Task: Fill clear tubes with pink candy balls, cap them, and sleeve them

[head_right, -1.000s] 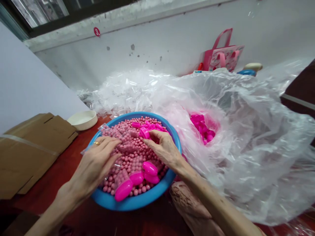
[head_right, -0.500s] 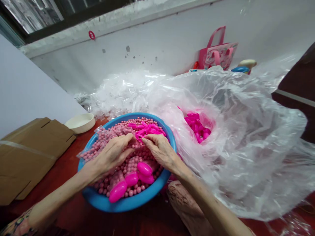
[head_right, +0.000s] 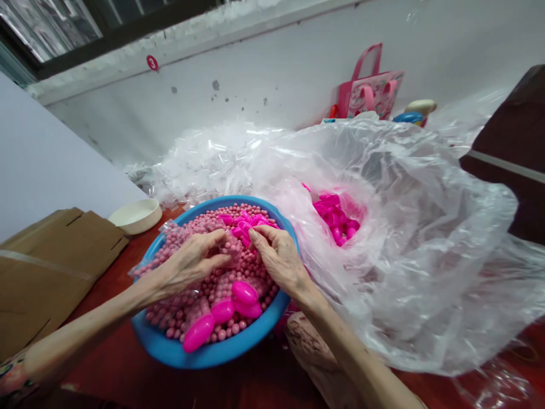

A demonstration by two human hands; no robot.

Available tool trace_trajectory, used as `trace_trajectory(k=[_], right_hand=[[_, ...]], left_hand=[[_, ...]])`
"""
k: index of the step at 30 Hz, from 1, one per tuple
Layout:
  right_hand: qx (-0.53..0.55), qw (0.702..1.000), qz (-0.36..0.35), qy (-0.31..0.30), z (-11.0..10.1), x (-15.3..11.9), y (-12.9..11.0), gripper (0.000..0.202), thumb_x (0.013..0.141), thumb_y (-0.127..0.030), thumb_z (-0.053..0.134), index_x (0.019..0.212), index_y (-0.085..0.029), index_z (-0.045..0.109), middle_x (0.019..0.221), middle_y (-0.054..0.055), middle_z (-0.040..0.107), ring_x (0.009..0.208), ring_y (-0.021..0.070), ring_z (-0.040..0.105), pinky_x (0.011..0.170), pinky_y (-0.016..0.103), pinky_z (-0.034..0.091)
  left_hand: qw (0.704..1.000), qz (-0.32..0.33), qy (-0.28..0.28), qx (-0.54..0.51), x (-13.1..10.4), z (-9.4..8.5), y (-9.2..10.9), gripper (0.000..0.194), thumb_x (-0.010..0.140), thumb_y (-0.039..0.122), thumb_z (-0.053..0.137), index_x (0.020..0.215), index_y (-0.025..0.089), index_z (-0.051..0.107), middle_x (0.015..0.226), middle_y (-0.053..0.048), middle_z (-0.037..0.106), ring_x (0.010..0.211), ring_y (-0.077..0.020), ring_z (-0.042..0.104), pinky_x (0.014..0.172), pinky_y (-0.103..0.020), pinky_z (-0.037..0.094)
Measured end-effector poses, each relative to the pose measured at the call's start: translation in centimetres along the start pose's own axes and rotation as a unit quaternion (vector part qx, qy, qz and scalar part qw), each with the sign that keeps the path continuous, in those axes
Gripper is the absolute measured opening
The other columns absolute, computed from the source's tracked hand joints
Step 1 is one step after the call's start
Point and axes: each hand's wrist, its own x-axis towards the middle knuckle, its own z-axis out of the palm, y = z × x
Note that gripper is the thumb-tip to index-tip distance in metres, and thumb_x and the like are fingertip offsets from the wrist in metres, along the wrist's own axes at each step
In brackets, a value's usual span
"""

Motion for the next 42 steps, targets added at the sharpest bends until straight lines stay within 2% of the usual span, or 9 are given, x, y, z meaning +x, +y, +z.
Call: trace_trajectory(k=[10, 18, 23, 26, 29, 31, 34, 39, 42], right_hand=[[-0.072, 0.993, -0.083, -0.036, 0.9, 0.2, -0.6, 0.022, 0.091, -0.035, 0.046, 0.076, -0.019, 0.047, 0.069, -0.004, 0.044, 0.062, 0.0114, 0.04, 0.059, 0.026, 0.034], [-0.094, 0.989, -0.078, -0.08, 0.5, 0.2, -0.8, 0.028, 0.086, -0.03, 0.052, 0.062, -0.019, 0.043, 0.061, -0.005, 0.04, 0.057, 0.0098, 0.038, 0.054, 0.024, 0.03], [-0.115, 0.99, -0.065, -0.045, 0.5, 0.1, 0.2, 0.021, 0.077, -0.016, 0.055, 0.061, -0.02, 0.042, 0.06, -0.006, 0.041, 0.057, 0.0107, 0.036, 0.055, 0.026, 0.027], [-0.097, 0.992, -0.061, -0.046, 0.5, 0.1, 0.2, 0.023, 0.079, -0.024, 0.06, 0.063, -0.019, 0.045, 0.062, -0.005, 0.043, 0.059, 0.0111, 0.039, 0.058, 0.026, 0.031], [-0.049, 0.995, -0.063, -0.056, 0.3, 0.2, -0.1, 0.021, 0.087, -0.037, 0.054, 0.077, -0.019, 0.052, 0.069, -0.004, 0.046, 0.062, 0.0108, 0.043, 0.059, 0.025, 0.037], [-0.015, 0.995, -0.068, -0.069, 0.2, 0.1, -0.3, 0.025, 0.094, -0.04, 0.043, 0.083, -0.02, 0.052, 0.068, -0.005, 0.044, 0.057, 0.0093, 0.041, 0.054, 0.023, 0.038], [0.012, 0.993, -0.08, -0.086, 0.3, -0.3, -0.6, 0.034, 0.096, -0.042, 0.037, 0.075, -0.019, 0.051, 0.063, -0.005, 0.042, 0.053, 0.0084, 0.039, 0.049, 0.021, 0.037], [0.01, 0.988, -0.119, -0.097, 0.3, -1.1, -1.4, 0.027, 0.094, -0.038, 0.045, 0.091, -0.021, 0.066, 0.074, -0.002, 0.058, 0.069, 0.0125, 0.054, 0.064, 0.025, 0.047], [-0.06, 0.975, -0.197, -0.079, 0.3, -1.6, -2.3, 0.022, 0.093, -0.03, 0.049, 0.104, -0.025, 0.068, 0.08, 0.0, 0.061, 0.078, 0.0152, 0.058, 0.072, 0.028, 0.049]], left_hand=[[0.999, 0.001, -0.032, 0.013, 0.1, -0.1, 0.0, 0.008, 0.068, 0.011, 0.047, 0.068, 0.018, 0.051, 0.053, 0.008, 0.039, 0.05, -0.0095, 0.036, 0.048, -0.025, 0.024], [0.999, 0.005, -0.038, 0.018, -0.4, -0.3, 0.0, 0.012, 0.069, 0.01, 0.046, 0.072, 0.018, 0.054, 0.054, 0.008, 0.039, 0.05, -0.0105, 0.034, 0.05, -0.026, 0.022], [1.0, -0.011, -0.025, 0.015, -1.5, -1.2, -0.1, 0.011, 0.071, 0.011, 0.052, 0.065, 0.019, 0.048, 0.058, 0.007, 0.04, 0.054, -0.0107, 0.034, 0.054, -0.027, 0.023], [0.999, -0.04, -0.015, -0.021, -1.8, -1.6, -0.1, 0.006, 0.075, 0.013, 0.052, 0.073, 0.018, 0.055, 0.06, 0.007, 0.042, 0.055, -0.0109, 0.036, 0.053, -0.025, 0.027], [0.989, -0.085, -0.004, -0.12, -1.9, -1.8, 0.4, 0.005, 0.079, 0.017, 0.053, 0.081, 0.016, 0.057, 0.069, 0.004, 0.051, 0.062, -0.0115, 0.046, 0.056, -0.024, 0.036], [0.965, -0.127, 0.005, -0.231, -2.1, -1.7, 0.9, 0.008, 0.077, 0.019, 0.058, 0.084, 0.016, 0.058, 0.076, 0.002, 0.056, 0.069, -0.0121, 0.051, 0.063, -0.024, 0.041], [0.926, -0.159, 0.02, -0.342, -2.6, -1.4, 1.5, 0.014, 0.075, 0.021, 0.065, 0.086, 0.015, 0.059, 0.081, 0.001, 0.06, 0.074, -0.012, 0.052, 0.068, -0.023, 0.042], [0.914, -0.143, 0.036, -0.378, -4.0, -0.3, 2.1, 0.009, 0.081, 0.025, 0.06, 0.081, 0.017, 0.057, 0.076, 0.002, 0.056, 0.073, -0.0129, 0.052, 0.068, -0.025, 0.042], [0.921, -0.132, 0.079, -0.358, -4.6, 0.3, 2.7, 0.009, 0.084, 0.026, 0.056, 0.081, 0.017, 0.057, 0.075, 0.002, 0.056, 0.071, -0.0128, 0.051, 0.065, -0.025, 0.042]])
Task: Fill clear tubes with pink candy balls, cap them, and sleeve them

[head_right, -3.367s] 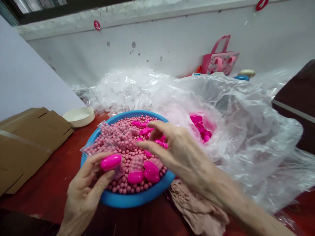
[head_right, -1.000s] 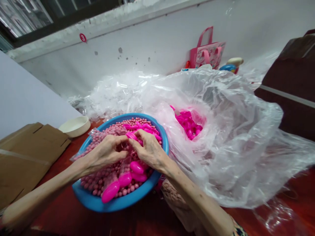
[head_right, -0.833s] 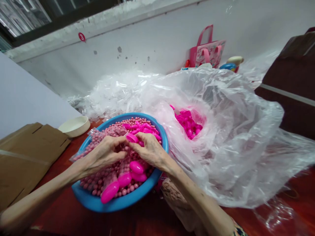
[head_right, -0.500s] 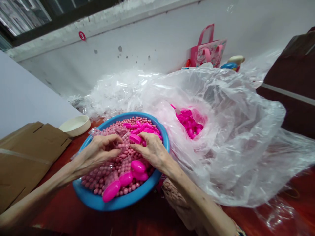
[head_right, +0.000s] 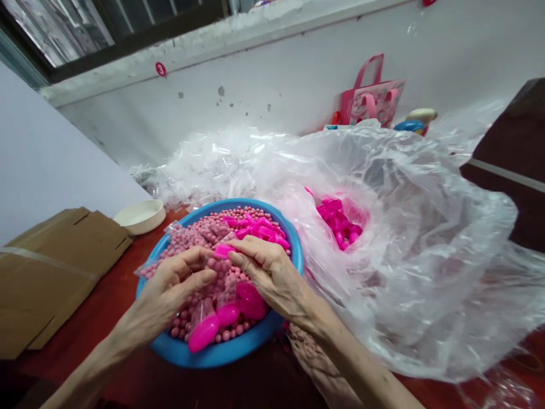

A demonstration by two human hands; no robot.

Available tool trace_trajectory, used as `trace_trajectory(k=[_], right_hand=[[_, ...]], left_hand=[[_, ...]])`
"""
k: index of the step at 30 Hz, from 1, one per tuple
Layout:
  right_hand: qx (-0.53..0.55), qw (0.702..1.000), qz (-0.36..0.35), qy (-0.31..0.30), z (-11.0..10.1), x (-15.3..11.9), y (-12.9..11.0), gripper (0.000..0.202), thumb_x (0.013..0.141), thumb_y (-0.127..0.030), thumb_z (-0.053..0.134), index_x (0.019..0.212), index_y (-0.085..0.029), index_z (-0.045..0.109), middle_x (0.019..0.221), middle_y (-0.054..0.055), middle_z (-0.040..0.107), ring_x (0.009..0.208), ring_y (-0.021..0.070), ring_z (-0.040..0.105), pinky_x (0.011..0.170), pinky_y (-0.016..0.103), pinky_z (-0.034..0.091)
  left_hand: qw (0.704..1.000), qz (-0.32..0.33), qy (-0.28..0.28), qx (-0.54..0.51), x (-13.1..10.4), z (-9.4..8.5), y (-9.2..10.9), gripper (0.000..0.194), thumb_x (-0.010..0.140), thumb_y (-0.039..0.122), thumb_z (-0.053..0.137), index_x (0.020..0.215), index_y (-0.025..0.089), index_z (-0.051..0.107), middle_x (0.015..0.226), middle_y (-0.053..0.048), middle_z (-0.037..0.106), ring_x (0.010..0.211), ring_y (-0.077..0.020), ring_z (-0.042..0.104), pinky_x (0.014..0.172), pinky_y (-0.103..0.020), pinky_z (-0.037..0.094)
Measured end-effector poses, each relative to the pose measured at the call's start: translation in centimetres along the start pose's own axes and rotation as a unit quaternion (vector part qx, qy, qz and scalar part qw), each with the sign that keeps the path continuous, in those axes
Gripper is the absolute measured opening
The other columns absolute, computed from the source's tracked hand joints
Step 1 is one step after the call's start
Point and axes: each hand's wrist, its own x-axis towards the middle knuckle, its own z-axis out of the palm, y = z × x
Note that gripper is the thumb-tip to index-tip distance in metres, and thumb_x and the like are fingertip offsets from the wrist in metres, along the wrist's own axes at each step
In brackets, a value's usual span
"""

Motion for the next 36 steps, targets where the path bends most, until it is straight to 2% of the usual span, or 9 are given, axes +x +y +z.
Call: trace_trajectory(k=[4, 8, 13, 16, 19, 22, 24, 30, 36], right_hand=[[-0.159, 0.981, -0.114, 0.009, 0.4, -0.2, -1.3, 0.034, 0.092, -0.01, 0.041, 0.118, -0.012, 0.062, 0.082, 0.007, 0.061, 0.07, 0.0159, 0.059, 0.062, 0.028, 0.052], [-0.19, 0.971, -0.146, 0.02, 0.8, -0.9, -1.3, 0.037, 0.086, 0.0, 0.039, 0.116, -0.006, 0.061, 0.084, 0.01, 0.063, 0.073, 0.0165, 0.062, 0.063, 0.027, 0.055], [-0.336, 0.929, -0.147, -0.048, 0.3, -3.0, -0.2, 0.042, 0.087, -0.012, 0.049, 0.128, -0.021, 0.052, 0.127, 0.011, 0.059, 0.115, 0.0264, 0.057, 0.087, 0.04, 0.054], [-0.395, 0.905, -0.147, -0.068, 0.8, -3.2, -0.5, 0.047, 0.083, -0.031, 0.062, 0.128, -0.022, 0.049, 0.132, 0.013, 0.055, 0.119, 0.0322, 0.053, 0.089, 0.046, 0.052], [-0.406, 0.906, -0.116, -0.014, 2.0, -1.9, -1.4, 0.056, 0.075, -0.038, 0.067, 0.12, -0.011, 0.048, 0.11, 0.018, 0.063, 0.097, 0.0326, 0.063, 0.074, 0.045, 0.055], [-0.386, 0.916, -0.109, 0.019, 2.8, 0.0, -2.3, 0.031, 0.068, -0.026, 0.065, 0.094, -0.014, 0.053, 0.078, 0.009, 0.063, 0.066, 0.0229, 0.061, 0.056, 0.036, 0.052], [-0.39, 0.912, -0.127, 0.024, 2.9, 0.9, -2.6, 0.02, 0.069, -0.023, 0.061, 0.086, -0.017, 0.052, 0.068, 0.006, 0.058, 0.06, 0.0202, 0.056, 0.052, 0.033, 0.049], [-0.41, 0.895, -0.165, 0.067, 3.7, 0.9, -2.0, 0.012, 0.071, -0.028, 0.054, 0.077, -0.018, 0.051, 0.055, -0.001, 0.045, 0.047, 0.0137, 0.043, 0.044, 0.028, 0.037], [-0.398, 0.905, -0.137, 0.058, 4.4, 0.5, -1.5, 0.014, 0.069, -0.03, 0.055, 0.074, -0.018, 0.051, 0.057, 0.0, 0.05, 0.048, 0.0144, 0.048, 0.046, 0.028, 0.038]], left_hand=[[0.998, 0.011, 0.028, -0.056, -0.6, 1.1, 0.1, 0.005, 0.085, 0.021, 0.055, 0.085, 0.018, 0.058, 0.082, 0.0, 0.062, 0.075, -0.013, 0.056, 0.069, -0.024, 0.046], [0.99, 0.011, 0.047, -0.131, -0.9, 2.1, -0.3, 0.005, 0.084, 0.016, 0.057, 0.086, 0.017, 0.062, 0.08, 0.0, 0.067, 0.073, -0.0113, 0.059, 0.067, -0.02, 0.047], [0.974, 0.002, 0.062, -0.217, -0.8, 2.4, -1.4, 0.003, 0.084, 0.017, 0.061, 0.085, 0.017, 0.063, 0.078, 0.001, 0.07, 0.069, -0.0096, 0.062, 0.066, -0.018, 0.049], [0.957, -0.001, 0.054, -0.286, -0.6, 2.5, -1.7, 0.003, 0.084, 0.017, 0.062, 0.087, 0.017, 0.063, 0.076, 0.001, 0.07, 0.068, -0.0085, 0.063, 0.066, -0.016, 0.049], [0.934, -0.021, 0.051, -0.353, -0.4, 2.5, -1.6, 0.013, 0.084, 0.016, 0.062, 0.096, 0.02, 0.059, 0.078, 0.001, 0.069, 0.064, -0.008, 0.063, 0.062, -0.016, 0.048], [0.919, -0.023, 0.033, -0.393, -0.1, 2.4, -1.5, 0.024, 0.084, 0.013, 0.062, 0.105, 0.022, 0.057, 0.08, 0.0, 0.069, 0.064, -0.0078, 0.063, 0.062, -0.016, 0.048], [0.917, -0.016, 0.028, -0.398, 0.0, 2.2, -1.4, 0.027, 0.084, 0.013, 0.061, 0.109, 0.022, 0.057, 0.08, 0.0, 0.068, 0.064, -0.0076, 0.063, 0.062, -0.016, 0.048], [0.933, -0.019, 0.04, -0.357, -0.1, 2.0, -1.9, 0.025, 0.084, 0.019, 0.063, 0.109, 0.024, 0.06, 0.073, 0.003, 0.063, 0.057, -0.004, 0.056, 0.058, -0.013, 0.045], [0.943, -0.019, 0.094, -0.319, -0.7, 2.4, -2.2, 0.019, 0.083, 0.018, 0.063, 0.102, 0.023, 0.061, 0.079, 0.002, 0.064, 0.067, -0.0066, 0.057, 0.069, -0.015, 0.047]])
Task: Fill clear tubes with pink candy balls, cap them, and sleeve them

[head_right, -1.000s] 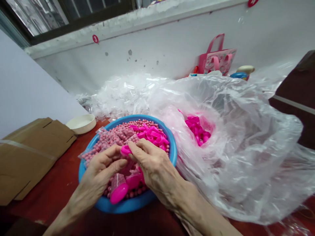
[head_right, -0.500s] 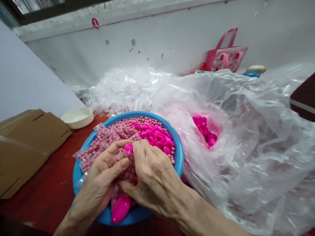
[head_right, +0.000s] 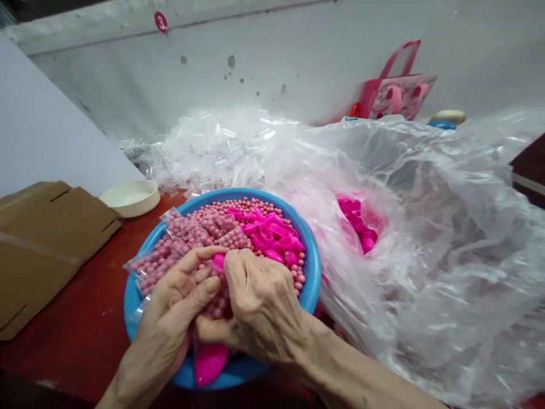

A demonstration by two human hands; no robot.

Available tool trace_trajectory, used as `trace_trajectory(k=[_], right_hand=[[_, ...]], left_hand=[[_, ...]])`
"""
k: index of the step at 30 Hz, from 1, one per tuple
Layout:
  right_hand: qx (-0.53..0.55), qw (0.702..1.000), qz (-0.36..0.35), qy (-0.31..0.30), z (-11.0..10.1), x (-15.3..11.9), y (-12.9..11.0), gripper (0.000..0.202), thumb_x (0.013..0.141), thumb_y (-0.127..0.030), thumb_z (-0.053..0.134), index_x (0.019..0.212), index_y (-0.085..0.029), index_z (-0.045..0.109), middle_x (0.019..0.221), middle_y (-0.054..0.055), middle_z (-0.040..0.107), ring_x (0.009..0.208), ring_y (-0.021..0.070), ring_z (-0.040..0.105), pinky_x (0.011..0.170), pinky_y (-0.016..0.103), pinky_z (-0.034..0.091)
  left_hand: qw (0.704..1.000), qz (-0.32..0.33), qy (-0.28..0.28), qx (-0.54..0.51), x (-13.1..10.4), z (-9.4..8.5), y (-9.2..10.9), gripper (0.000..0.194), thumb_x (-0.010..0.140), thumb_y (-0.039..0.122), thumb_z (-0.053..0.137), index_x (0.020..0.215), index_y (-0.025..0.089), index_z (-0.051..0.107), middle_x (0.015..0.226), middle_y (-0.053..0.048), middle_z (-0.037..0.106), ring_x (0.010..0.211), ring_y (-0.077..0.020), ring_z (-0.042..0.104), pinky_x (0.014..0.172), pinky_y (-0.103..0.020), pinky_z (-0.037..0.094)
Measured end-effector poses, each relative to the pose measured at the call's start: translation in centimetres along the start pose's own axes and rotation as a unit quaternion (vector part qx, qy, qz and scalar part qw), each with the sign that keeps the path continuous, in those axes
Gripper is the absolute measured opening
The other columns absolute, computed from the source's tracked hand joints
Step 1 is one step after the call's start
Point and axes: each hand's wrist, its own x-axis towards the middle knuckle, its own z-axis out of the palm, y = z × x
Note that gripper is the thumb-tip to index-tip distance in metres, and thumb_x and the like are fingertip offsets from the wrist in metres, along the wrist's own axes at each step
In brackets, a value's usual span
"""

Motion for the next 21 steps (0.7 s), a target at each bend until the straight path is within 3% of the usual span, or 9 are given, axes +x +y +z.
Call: trace_trajectory(k=[6, 9, 12, 15, 19, 21], right_hand=[[-0.028, 0.996, 0.046, -0.071, -1.6, 0.3, -0.6, 0.026, 0.065, -0.033, 0.061, 0.083, -0.016, 0.054, 0.074, 0.009, 0.065, 0.06, 0.0225, 0.061, 0.05, 0.032, 0.046], [-0.047, 0.996, 0.044, -0.066, -2.1, 0.2, -1.1, 0.019, 0.065, -0.034, 0.058, 0.073, -0.017, 0.053, 0.062, 0.005, 0.061, 0.049, 0.0193, 0.058, 0.043, 0.03, 0.042], [-0.08, 0.996, -0.005, -0.046, -2.4, 0.2, -1.3, 0.019, 0.066, -0.036, 0.055, 0.062, -0.019, 0.052, 0.049, 0.001, 0.05, 0.038, 0.016, 0.05, 0.036, 0.029, 0.037], [-0.107, 0.993, -0.044, -0.035, -2.4, 0.3, -1.3, 0.02, 0.068, -0.038, 0.054, 0.06, -0.019, 0.052, 0.049, 0.002, 0.05, 0.038, 0.0159, 0.05, 0.037, 0.029, 0.038], [-0.125, 0.991, -0.048, -0.029, -1.8, 0.7, -1.7, 0.03, 0.073, -0.045, 0.055, 0.061, -0.018, 0.054, 0.048, 0.003, 0.051, 0.038, 0.0165, 0.051, 0.037, 0.03, 0.039], [-0.09, 0.994, -0.03, -0.045, -1.6, 0.7, -1.8, 0.029, 0.072, -0.045, 0.06, 0.065, -0.017, 0.056, 0.051, 0.004, 0.055, 0.041, 0.0175, 0.053, 0.038, 0.031, 0.041]], left_hand=[[0.999, 0.008, 0.002, -0.038, -0.3, 0.4, 0.0, 0.019, 0.082, 0.023, 0.065, 0.101, 0.025, 0.061, 0.066, 0.005, 0.061, 0.055, -0.0062, 0.053, 0.053, -0.014, 0.043], [0.999, 0.004, 0.003, -0.041, -0.5, 0.5, 0.0, 0.021, 0.08, 0.027, 0.067, 0.1, 0.022, 0.062, 0.064, 0.003, 0.062, 0.05, -0.0075, 0.053, 0.05, -0.016, 0.044], [0.999, 0.01, -0.01, -0.035, -0.9, 0.7, 0.1, 0.021, 0.079, 0.029, 0.068, 0.098, 0.021, 0.064, 0.063, 0.003, 0.061, 0.047, -0.0051, 0.05, 0.045, -0.013, 0.04], [0.999, 0.022, -0.008, -0.029, -1.2, 0.9, 0.3, 0.019, 0.079, 0.029, 0.068, 0.096, 0.021, 0.065, 0.064, 0.003, 0.062, 0.045, -0.0023, 0.046, 0.043, -0.01, 0.036], [0.999, 0.038, 0.014, -0.016, -1.3, 0.9, 0.2, 0.019, 0.079, 0.03, 0.069, 0.094, 0.02, 0.064, 0.058, 0.005, 0.057, 0.042, 0.0005, 0.04, 0.041, -0.007, 0.029], [0.998, 0.049, 0.026, -0.022, -1.2, 0.8, 0.0, 0.018, 0.081, 0.029, 0.068, 0.096, 0.021, 0.062, 0.059, 0.006, 0.057, 0.043, -0.0007, 0.043, 0.042, -0.008, 0.032]])
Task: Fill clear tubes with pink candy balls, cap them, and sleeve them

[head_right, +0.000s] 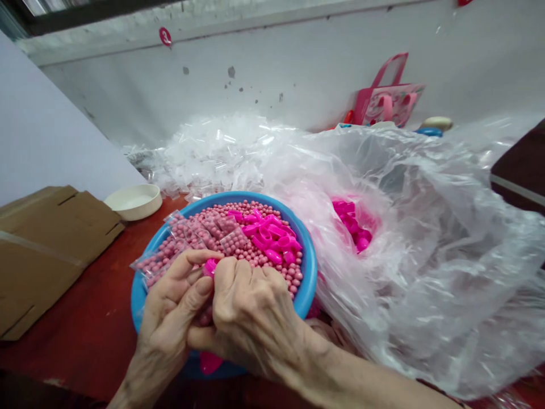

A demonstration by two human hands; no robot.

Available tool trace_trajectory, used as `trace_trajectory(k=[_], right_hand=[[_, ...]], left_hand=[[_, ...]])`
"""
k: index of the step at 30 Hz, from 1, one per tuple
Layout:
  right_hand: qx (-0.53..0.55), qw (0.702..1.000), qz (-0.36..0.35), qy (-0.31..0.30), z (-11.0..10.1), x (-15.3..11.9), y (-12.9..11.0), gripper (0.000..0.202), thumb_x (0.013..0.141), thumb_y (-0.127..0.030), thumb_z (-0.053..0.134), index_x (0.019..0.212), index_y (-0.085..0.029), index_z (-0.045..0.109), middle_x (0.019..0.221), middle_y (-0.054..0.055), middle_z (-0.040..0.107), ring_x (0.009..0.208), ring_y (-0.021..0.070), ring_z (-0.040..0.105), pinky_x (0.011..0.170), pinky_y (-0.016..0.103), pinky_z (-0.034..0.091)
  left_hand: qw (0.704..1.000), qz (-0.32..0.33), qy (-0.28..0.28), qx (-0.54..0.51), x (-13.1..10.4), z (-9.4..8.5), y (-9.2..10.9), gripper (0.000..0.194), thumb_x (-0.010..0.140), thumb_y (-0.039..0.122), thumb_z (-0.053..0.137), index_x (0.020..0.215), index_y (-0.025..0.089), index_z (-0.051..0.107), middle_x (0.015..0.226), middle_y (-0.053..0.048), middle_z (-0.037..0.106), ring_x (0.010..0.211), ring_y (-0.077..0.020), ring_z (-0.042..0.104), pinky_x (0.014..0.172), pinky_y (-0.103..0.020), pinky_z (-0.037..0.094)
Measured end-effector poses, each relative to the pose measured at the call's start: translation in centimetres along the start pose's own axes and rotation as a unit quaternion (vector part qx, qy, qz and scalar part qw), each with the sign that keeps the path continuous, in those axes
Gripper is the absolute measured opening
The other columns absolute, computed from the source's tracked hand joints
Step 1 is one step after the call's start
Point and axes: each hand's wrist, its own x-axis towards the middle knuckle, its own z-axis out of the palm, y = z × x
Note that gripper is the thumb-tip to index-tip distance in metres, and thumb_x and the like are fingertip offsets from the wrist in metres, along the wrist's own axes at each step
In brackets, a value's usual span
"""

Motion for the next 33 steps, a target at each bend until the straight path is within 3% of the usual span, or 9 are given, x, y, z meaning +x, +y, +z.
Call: trace_trajectory(k=[4, 7, 10, 11, 13, 16, 18, 26, 33], right_hand=[[0.196, 0.972, 0.092, -0.094, -0.6, -0.4, 1.2, 0.047, 0.066, -0.033, 0.073, 0.105, -0.011, 0.056, 0.084, 0.01, 0.069, 0.068, 0.0237, 0.066, 0.053, 0.033, 0.053], [0.403, 0.876, 0.24, -0.111, -1.8, -0.5, 2.9, 0.047, 0.078, -0.033, 0.067, 0.119, -0.019, 0.048, 0.08, 0.003, 0.068, 0.065, 0.0172, 0.066, 0.053, 0.029, 0.054], [0.521, 0.781, 0.338, -0.06, -2.5, 0.0, 3.9, 0.022, 0.081, -0.035, 0.064, 0.094, -0.021, 0.054, 0.059, -0.005, 0.057, 0.044, 0.0103, 0.054, 0.039, 0.022, 0.046], [0.52, 0.787, 0.329, -0.051, -2.5, 0.3, 3.9, 0.018, 0.081, -0.035, 0.063, 0.087, -0.021, 0.055, 0.058, -0.005, 0.055, 0.044, 0.0103, 0.053, 0.04, 0.023, 0.045], [0.456, 0.848, 0.262, -0.068, -2.3, 0.5, 3.6, 0.013, 0.086, -0.031, 0.056, 0.08, -0.021, 0.056, 0.066, -0.001, 0.06, 0.056, 0.0133, 0.059, 0.05, 0.026, 0.05], [0.284, 0.948, 0.103, -0.105, -1.8, 0.0, 2.6, 0.01, 0.089, -0.028, 0.049, 0.089, -0.021, 0.057, 0.087, 0.005, 0.066, 0.077, 0.0191, 0.064, 0.065, 0.032, 0.054], [0.197, 0.975, 0.03, -0.101, -1.6, -0.5, 2.1, 0.019, 0.084, -0.032, 0.057, 0.099, -0.02, 0.055, 0.092, 0.008, 0.066, 0.08, 0.022, 0.064, 0.066, 0.034, 0.054], [0.059, 0.996, -0.035, -0.061, -1.6, 0.0, 0.4, 0.013, 0.063, -0.027, 0.058, 0.068, -0.016, 0.053, 0.059, 0.006, 0.055, 0.05, 0.0203, 0.053, 0.044, 0.033, 0.044], [-0.069, 0.992, -0.091, -0.051, -0.6, -1.1, 0.5, 0.006, 0.066, -0.017, 0.048, 0.061, -0.017, 0.052, 0.049, 0.002, 0.05, 0.034, 0.0169, 0.048, 0.035, 0.03, 0.036]], left_hand=[[0.998, -0.024, 0.057, -0.022, 0.5, -0.6, -0.2, 0.02, 0.083, 0.025, 0.064, 0.102, 0.023, 0.057, 0.076, 0.003, 0.066, 0.059, -0.0079, 0.06, 0.053, -0.015, 0.046], [0.996, -0.057, 0.059, -0.024, 0.7, -0.9, -0.2, 0.024, 0.082, 0.028, 0.065, 0.103, 0.021, 0.056, 0.074, 0.001, 0.068, 0.056, -0.0115, 0.063, 0.051, -0.019, 0.049], [0.998, -0.066, 0.006, -0.016, 0.6, -0.9, -0.2, 0.027, 0.083, 0.031, 0.064, 0.106, 0.02, 0.056, 0.075, -0.001, 0.07, 0.054, -0.0127, 0.064, 0.045, -0.019, 0.048], [0.998, -0.064, -0.013, -0.009, 0.5, -0.8, -0.2, 0.029, 0.084, 0.031, 0.063, 0.11, 0.021, 0.055, 0.079, -0.002, 0.071, 0.056, -0.0131, 0.065, 0.045, -0.019, 0.047], [0.998, -0.049, -0.034, 0.008, 0.4, -0.6, -0.2, 0.036, 0.085, 0.031, 0.061, 0.119, 0.024, 0.053, 0.091, -0.004, 0.072, 0.065, -0.014, 0.067, 0.048, -0.018, 0.048], [0.999, -0.031, -0.012, 0.034, 0.1, -0.2, 0.1, 0.044, 0.085, 0.034, 0.061, 0.128, 0.03, 0.05, 0.107, -0.003, 0.07, 0.082, -0.0174, 0.068, 0.057, -0.02, 0.051], [0.998, -0.019, 0.015, 0.057, -0.1, -0.1, 0.3, 0.044, 0.084, 0.035, 0.061, 0.127, 0.031, 0.053, 0.109, -0.003, 0.07, 0.092, -0.0203, 0.066, 0.063, -0.021, 0.052], [0.978, 0.101, 0.013, 0.184, -0.4, -0.6, 0.3, 0.021, 0.085, 0.031, 0.061, 0.104, 0.031, 0.069, 0.102, 0.002, 0.07, 0.097, -0.019, 0.062, 0.087, -0.025, 0.046], [0.95, 0.133, -0.035, 0.28, -0.5, -0.5, 0.0, 0.01, 0.091, 0.028, 0.05, 0.093, 0.025, 0.06, 0.068, 0.004, 0.062, 0.06, -0.0109, 0.056, 0.058, -0.019, 0.044]])
